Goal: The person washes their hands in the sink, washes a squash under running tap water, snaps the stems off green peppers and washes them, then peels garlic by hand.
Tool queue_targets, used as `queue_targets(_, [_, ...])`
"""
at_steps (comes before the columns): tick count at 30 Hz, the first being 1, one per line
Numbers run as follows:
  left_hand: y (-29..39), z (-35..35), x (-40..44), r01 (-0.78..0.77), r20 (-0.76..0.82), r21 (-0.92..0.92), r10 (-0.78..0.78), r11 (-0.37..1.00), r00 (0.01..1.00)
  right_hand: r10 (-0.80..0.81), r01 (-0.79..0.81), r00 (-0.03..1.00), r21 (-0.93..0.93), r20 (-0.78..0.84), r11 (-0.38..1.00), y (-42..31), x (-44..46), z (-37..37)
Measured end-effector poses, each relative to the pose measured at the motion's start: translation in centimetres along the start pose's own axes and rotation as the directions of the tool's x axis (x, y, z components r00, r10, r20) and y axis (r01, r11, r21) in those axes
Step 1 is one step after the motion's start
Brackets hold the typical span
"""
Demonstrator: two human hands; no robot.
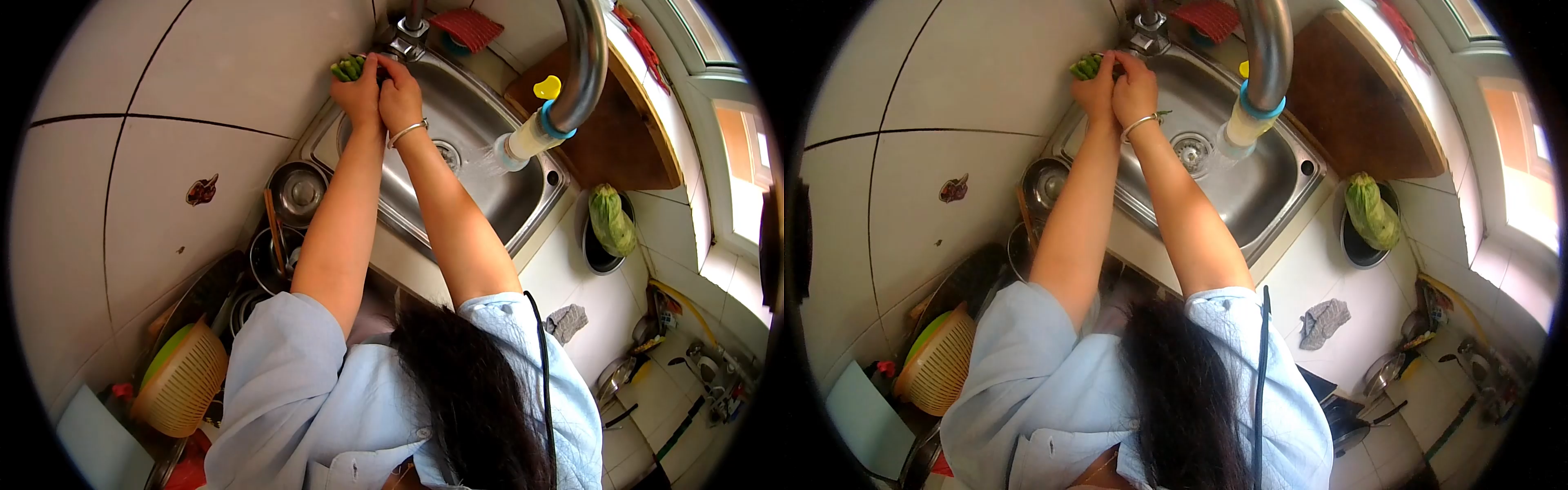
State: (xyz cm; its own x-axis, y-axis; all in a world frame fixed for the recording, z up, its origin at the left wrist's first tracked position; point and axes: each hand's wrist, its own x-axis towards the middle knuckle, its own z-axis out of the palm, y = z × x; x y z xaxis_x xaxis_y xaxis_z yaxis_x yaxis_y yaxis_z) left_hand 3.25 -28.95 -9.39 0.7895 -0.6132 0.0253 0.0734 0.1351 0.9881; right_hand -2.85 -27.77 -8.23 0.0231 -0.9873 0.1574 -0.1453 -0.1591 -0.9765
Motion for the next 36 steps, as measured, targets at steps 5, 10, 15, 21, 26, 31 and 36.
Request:
queue_targets(5, [0.8, -2.2, -3.9, 0.411, 0.221, -0.081, -0.386, 0.908, 0.896, -0.010, 0.002, 0.998, -0.127, -0.063, 0.992, 0.8, -3.6, -1.2])
queue_targets(10, [-0.8, -0.7, -13.1, 0.818, 0.476, -0.055, -0.705, 0.573, 0.526, 0.039, -0.037, 0.999, -0.439, -0.005, 0.898, 4.9, -8.4, -11.1])
queue_targets(15, [-2.1, 0.7, -19.2, 0.847, 0.560, -0.033, -0.692, 0.531, 0.456, 0.420, -0.415, 0.907, -0.153, 0.007, 0.897, 5.9, -10.9, -15.6])
queue_targets(21, [-6.5, 0.6, -19.3, 0.701, 0.635, 0.130, -0.602, 0.701, 0.484, 0.341, -0.349, 0.937, -0.174, -0.073, 0.921, 2.9, -13.3, -15.6])
queue_targets(26, [0.4, -0.2, -22.2, 0.855, 0.713, -0.054, -0.579, 0.516, 0.394, 0.378, -0.393, 0.919, -0.312, -0.109, 0.865, 6.2, -11.6, -17.8])
queue_targets(31, [-2.1, -1.4, -20.7, 0.853, 0.649, -0.026, -0.641, 0.520, 0.411, 0.242, -0.251, 0.968, -0.225, -0.067, 0.942, 3.1, -13.3, -15.2])
queue_targets(36, [0.5, -2.0, -19.9, 0.847, 0.613, -0.051, -0.653, 0.530, 0.445, 0.295, -0.293, 0.954, -0.338, -0.045, 0.894, 4.9, -13.6, -14.2])
